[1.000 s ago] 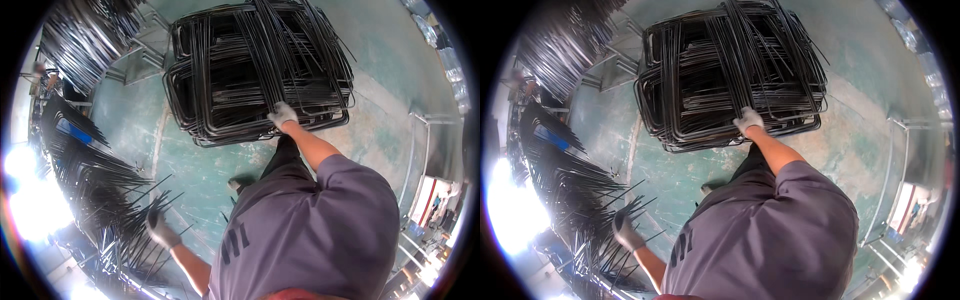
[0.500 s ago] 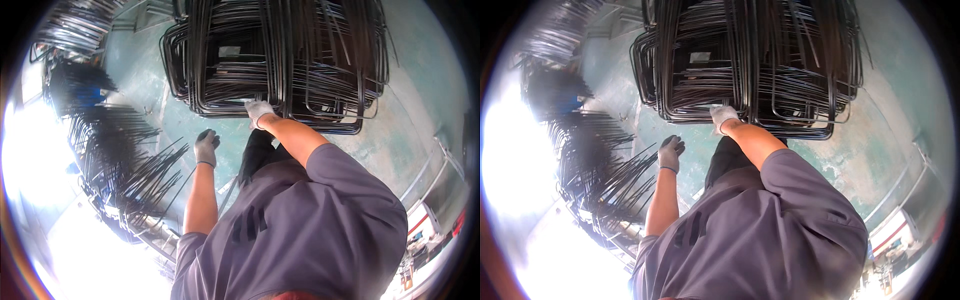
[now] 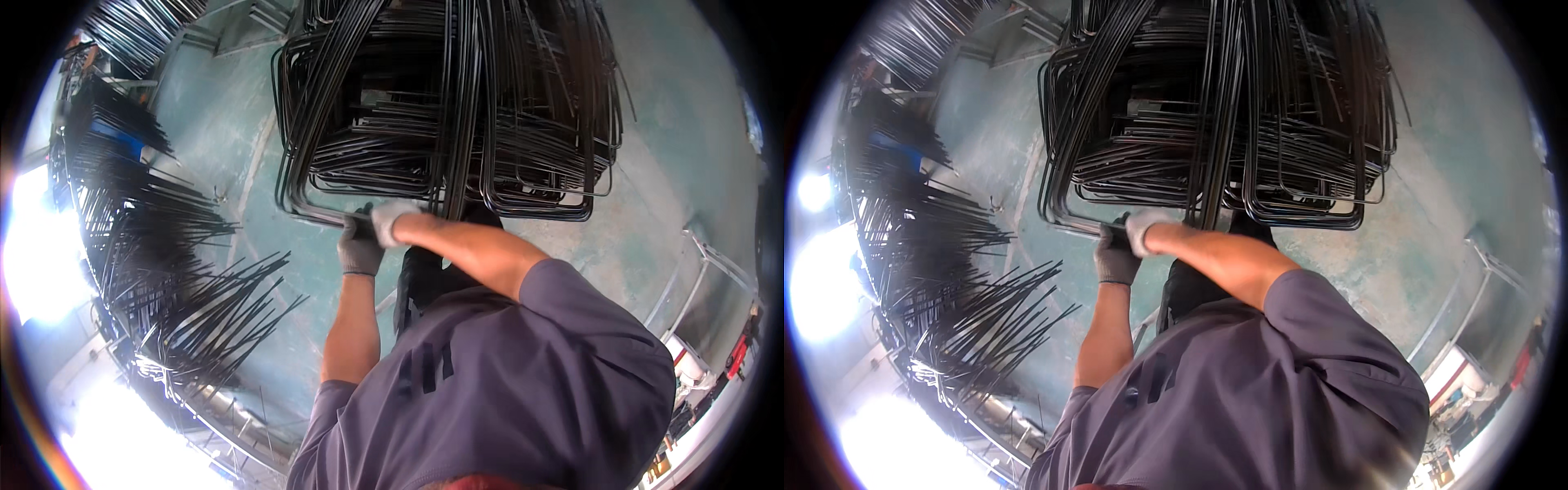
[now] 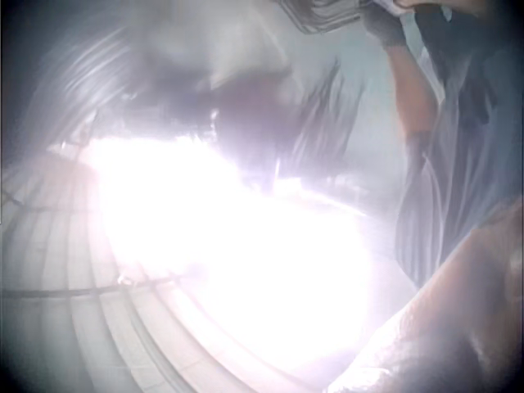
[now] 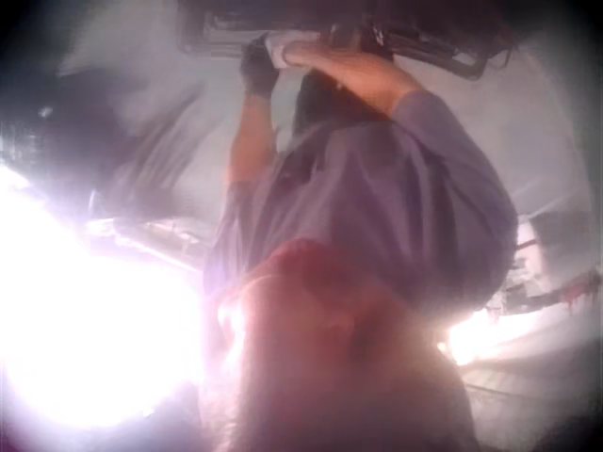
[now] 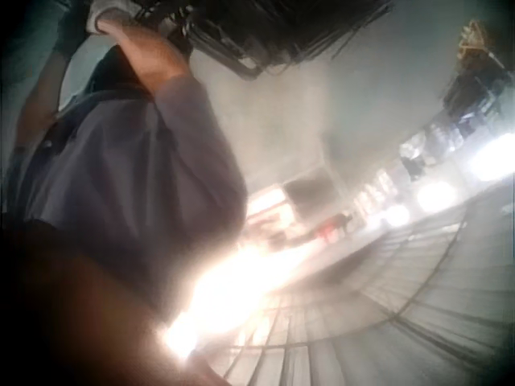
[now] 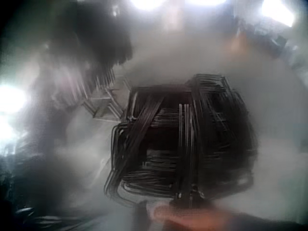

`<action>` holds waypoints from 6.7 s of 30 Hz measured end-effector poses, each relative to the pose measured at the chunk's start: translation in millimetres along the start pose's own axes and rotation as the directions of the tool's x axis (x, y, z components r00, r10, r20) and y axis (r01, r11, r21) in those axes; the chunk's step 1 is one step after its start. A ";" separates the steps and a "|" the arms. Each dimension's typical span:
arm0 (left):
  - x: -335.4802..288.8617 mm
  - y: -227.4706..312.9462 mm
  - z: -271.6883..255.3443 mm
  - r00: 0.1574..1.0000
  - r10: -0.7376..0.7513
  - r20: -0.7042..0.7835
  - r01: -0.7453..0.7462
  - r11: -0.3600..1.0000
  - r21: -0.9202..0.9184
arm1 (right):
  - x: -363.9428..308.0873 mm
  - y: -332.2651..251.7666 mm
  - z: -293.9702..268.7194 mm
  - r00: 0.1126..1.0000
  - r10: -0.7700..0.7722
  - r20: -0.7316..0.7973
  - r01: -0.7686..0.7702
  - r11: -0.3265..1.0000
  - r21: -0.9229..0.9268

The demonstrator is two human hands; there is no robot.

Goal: The person picks up metal frames one by one from a central stack and places them onto a metal rack or organized pile to the side.

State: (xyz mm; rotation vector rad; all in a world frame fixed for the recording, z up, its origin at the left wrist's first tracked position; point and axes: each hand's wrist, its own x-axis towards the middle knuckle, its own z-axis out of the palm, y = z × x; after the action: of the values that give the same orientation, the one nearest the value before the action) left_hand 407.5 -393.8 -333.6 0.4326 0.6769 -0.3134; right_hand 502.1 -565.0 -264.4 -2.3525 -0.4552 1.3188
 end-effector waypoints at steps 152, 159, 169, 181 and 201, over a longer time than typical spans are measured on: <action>-495.4 -145.3 4.9 0.653 0.674 -0.346 -0.537 0.734 0.416 | -266.9 248.3 236.6 0.914 -0.242 -0.324 0.017 -0.777 0.630; -700.3 -128.2 -31.8 0.369 0.862 -0.348 -0.728 0.501 0.469 | -301.2 57.2 261.4 0.801 -0.554 -0.227 -0.230 -0.635 0.737; -956.4 -320.1 -28.5 -0.142 0.944 -0.298 -0.898 0.003 0.439 | -368.1 -167.6 302.1 0.266 -0.945 0.189 -0.563 0.007 0.826; -968.5 -550.6 172.4 -0.945 0.166 -0.281 -0.269 0.089 0.959 | -501.8 -206.4 409.4 -0.171 -0.771 0.614 -0.711 0.528 0.464; -936.6 -145.3 82.3 -0.507 0.722 -0.471 -0.634 0.057 0.771 | -261.0 -375.8 484.9 0.398 -0.616 0.680 -0.669 0.312 0.675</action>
State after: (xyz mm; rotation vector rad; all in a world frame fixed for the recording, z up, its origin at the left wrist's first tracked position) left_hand -300.6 -429.5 300.8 1.1463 1.2736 1.6568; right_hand -77.9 -270.9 -117.4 -0.3099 0.2104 2.0268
